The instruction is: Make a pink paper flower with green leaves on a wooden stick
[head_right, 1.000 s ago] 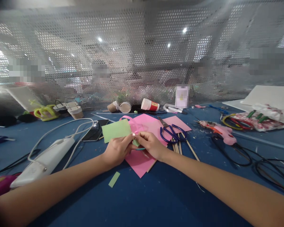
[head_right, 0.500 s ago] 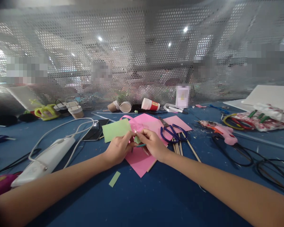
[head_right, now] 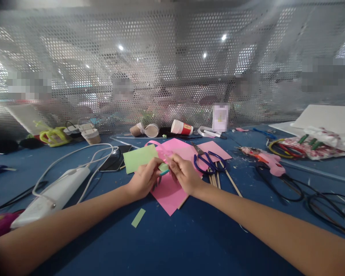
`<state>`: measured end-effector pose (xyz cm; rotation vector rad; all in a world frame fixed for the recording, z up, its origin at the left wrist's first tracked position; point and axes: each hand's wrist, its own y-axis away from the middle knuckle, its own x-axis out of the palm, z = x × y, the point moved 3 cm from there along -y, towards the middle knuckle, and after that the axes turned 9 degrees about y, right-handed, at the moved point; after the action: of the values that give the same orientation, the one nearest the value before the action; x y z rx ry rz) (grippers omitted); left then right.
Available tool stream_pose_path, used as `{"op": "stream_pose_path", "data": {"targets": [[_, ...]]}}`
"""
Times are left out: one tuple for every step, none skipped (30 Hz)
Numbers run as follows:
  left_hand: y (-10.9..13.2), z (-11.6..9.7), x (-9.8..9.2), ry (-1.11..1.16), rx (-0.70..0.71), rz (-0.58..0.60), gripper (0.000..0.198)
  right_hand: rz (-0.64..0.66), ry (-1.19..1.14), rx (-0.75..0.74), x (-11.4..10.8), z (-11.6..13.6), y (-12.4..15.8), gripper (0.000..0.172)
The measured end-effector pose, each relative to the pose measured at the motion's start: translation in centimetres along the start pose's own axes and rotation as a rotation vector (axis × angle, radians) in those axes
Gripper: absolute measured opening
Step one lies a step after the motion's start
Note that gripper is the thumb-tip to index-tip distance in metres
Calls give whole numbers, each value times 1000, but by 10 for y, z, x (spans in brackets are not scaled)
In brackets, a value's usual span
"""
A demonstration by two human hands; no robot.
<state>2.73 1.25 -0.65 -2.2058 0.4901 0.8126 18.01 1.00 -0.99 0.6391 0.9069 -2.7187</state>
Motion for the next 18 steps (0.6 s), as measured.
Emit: {"op": "stream_pose_path", "data": {"targets": [[0, 0, 1, 16, 19, 19, 22, 5, -4, -7, 0, -1, 0, 40], [0, 0, 1, 34, 32, 37, 24, 15, -23, -4, 0, -2, 0, 40], [0, 0, 1, 56, 37, 53, 27, 29, -45, -1, 1, -3, 0, 40], [0, 0, 1, 80, 35, 67, 30, 42, -64, 0, 2, -3, 0, 39], [0, 0, 1, 101, 27, 79, 31, 50, -77, -1, 3, -3, 0, 39], [0, 0, 1, 117, 18, 88, 33, 55, -86, 0, 4, -2, 1, 39], [0, 0, 1, 125, 8, 94, 34, 58, -91, 1, 6, -1, 1, 40], [0, 0, 1, 130, -2, 96, 34, 60, -96, 7, 7, 0, 2, 40], [0, -1, 1, 126, -10, 90, 35, 62, -105, 19, 8, 1, 2, 41], [0, -1, 0, 110, -14, 77, 36, 67, -117, 33, 9, 2, 3, 42], [0, -1, 0, 81, -14, 57, 37, 70, -132, 47, 10, 3, 3, 44], [-1, -2, -1, 40, -12, 34, 37, 73, -155, 64, 10, 3, 3, 45], [-1, -2, -2, -8, -9, 11, 37, 75, -186, 83, 11, 3, 3, 46], [-1, -3, -2, -56, -6, -11, 36, 80, -226, 104, 12, 3, 3, 47], [-1, -4, -3, -98, -4, -26, 36, 88, -270, 125, 13, 2, 3, 47], [-1, -4, -3, -132, -2, -34, 37, 99, -316, 150, 15, 2, 2, 47], [-1, -4, -3, -159, 2, -39, 38, 111, -356, 176, 16, 1, 2, 47], [-1, -5, -3, -183, 8, -43, 39, 121, -389, 203, 17, 1, 2, 47]]}}
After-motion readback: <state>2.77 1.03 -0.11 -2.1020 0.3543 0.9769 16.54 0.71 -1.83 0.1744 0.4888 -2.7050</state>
